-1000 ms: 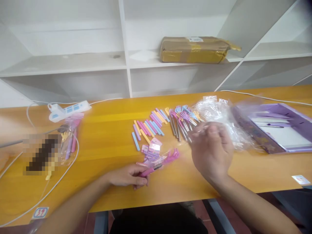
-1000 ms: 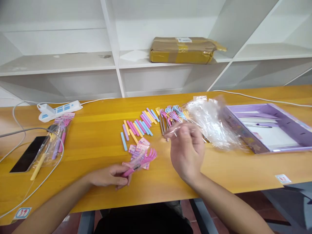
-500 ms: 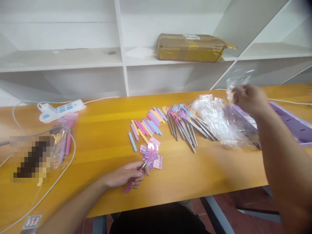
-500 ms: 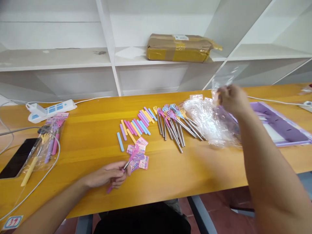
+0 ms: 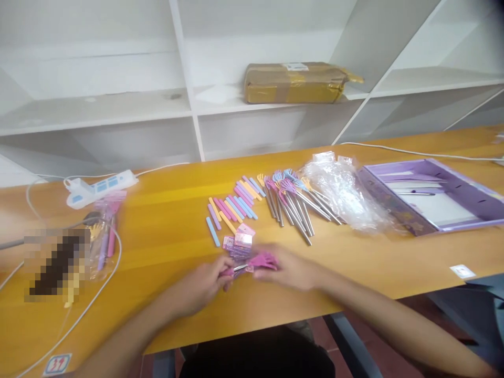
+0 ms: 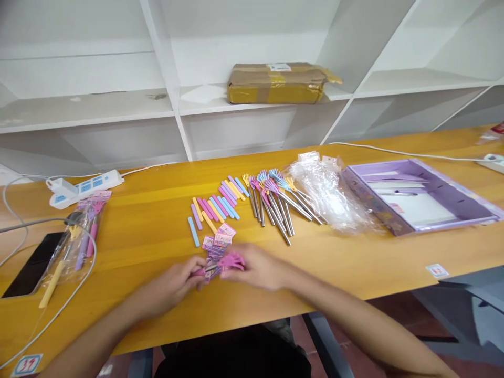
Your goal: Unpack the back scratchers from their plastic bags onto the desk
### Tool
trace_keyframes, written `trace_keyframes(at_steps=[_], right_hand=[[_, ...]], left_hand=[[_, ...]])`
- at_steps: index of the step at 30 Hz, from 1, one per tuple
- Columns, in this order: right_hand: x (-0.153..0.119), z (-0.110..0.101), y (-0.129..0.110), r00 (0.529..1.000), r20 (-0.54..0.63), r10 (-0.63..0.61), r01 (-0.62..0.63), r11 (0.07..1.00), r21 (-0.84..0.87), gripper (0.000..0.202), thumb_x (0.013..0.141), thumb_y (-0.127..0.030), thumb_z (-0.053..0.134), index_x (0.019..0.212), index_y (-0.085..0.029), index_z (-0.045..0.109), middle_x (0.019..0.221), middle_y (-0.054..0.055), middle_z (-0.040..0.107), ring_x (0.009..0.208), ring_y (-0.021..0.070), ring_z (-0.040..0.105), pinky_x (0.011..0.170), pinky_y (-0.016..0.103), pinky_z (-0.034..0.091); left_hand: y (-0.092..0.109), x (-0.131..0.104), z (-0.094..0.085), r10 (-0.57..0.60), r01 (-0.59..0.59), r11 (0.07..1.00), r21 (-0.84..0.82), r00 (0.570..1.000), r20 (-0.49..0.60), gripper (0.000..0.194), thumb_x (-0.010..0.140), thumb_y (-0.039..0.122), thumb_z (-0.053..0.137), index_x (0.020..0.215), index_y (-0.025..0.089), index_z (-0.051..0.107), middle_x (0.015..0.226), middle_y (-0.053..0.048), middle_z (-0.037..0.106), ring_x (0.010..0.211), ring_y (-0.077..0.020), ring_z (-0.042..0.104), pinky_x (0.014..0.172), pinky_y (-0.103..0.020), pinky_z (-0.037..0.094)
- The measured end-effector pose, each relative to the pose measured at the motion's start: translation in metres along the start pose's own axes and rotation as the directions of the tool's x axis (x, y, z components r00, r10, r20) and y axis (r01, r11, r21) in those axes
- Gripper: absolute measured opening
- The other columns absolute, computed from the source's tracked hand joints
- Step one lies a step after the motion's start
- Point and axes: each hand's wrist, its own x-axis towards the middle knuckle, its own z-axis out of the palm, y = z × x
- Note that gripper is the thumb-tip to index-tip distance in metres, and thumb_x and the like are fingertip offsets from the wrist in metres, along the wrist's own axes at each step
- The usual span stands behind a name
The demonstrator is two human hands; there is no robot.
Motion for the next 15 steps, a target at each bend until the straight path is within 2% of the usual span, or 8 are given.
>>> trace_keyframes(at_steps=[2,4,6,9,12,15], right_hand=[[0.002,0.05,-0.004,0.999,-0.044,0.005,0.002,0.988,0.154,0.039,0.102,-0.053,0.062,0.081,-0.02,0.059,0.078,0.001,0.06,0.072,0.0147,0.055,0.068,0.029,0.05],[0.0,0.075,-0.005,0.988,-0.144,0.063,-0.02,0.958,0.287,0.052,0.102,-0.061,0.057,0.07,-0.021,0.05,0.067,-0.001,0.047,0.063,0.0137,0.044,0.062,0.029,0.043],[-0.004,0.082,-0.007,0.975,-0.155,0.162,-0.084,0.906,0.416,0.061,0.101,-0.068,0.054,0.065,-0.021,0.041,0.059,-0.003,0.034,0.056,0.0125,0.031,0.054,0.029,0.031],[-0.014,0.08,-0.017,0.96,-0.039,0.278,-0.213,0.811,0.545,0.066,0.097,-0.076,0.052,0.064,-0.022,0.035,0.056,-0.005,0.026,0.052,0.0103,0.02,0.051,0.03,0.019],[-0.029,0.08,-0.029,0.948,-0.005,0.317,-0.258,0.781,0.568,0.068,0.098,-0.077,0.051,0.063,-0.021,0.033,0.054,-0.005,0.028,0.051,0.0088,0.022,0.052,0.029,0.02],[-0.05,0.079,-0.035,0.934,-0.025,0.358,-0.275,0.758,0.591,0.067,0.098,-0.075,0.051,0.062,-0.022,0.034,0.052,-0.005,0.027,0.049,0.0092,0.023,0.051,0.03,0.021]], left_hand=[[0.003,0.0,0.015,0.131,-0.1,0.947,0.306,0.988,-0.082,0.022,0.111,0.035,0.043,0.108,0.022,0.06,0.098,-0.009,0.07,0.088,-0.0242,0.065,0.079,-0.034,0.047],[0.005,-0.001,0.03,0.284,-0.17,0.813,0.557,0.951,-0.125,0.024,0.11,0.027,0.04,0.102,0.021,0.062,0.093,-0.013,0.07,0.084,-0.0272,0.067,0.075,-0.036,0.048],[0.009,-0.003,0.04,0.368,-0.164,0.672,0.723,0.92,-0.134,0.024,0.109,0.022,0.04,0.099,0.019,0.062,0.083,-0.012,0.069,0.073,-0.0269,0.066,0.064,-0.034,0.046],[0.022,-0.01,0.05,0.361,-0.129,0.552,0.824,0.928,-0.097,0.019,0.107,0.02,0.043,0.098,0.019,0.06,0.076,-0.009,0.068,0.062,-0.0249,0.065,0.054,-0.031,0.045],[0.041,-0.019,0.056,0.277,-0.101,0.545,0.833,0.959,-0.066,0.019,0.107,0.019,0.041,0.097,0.02,0.057,0.075,-0.006,0.069,0.061,-0.0237,0.067,0.053,-0.03,0.048],[0.058,-0.031,0.059,0.192,-0.096,0.612,0.785,0.981,-0.031,0.02,0.109,0.023,0.04,0.096,0.022,0.055,0.077,-0.004,0.072,0.064,-0.0227,0.07,0.056,-0.028,0.05]])
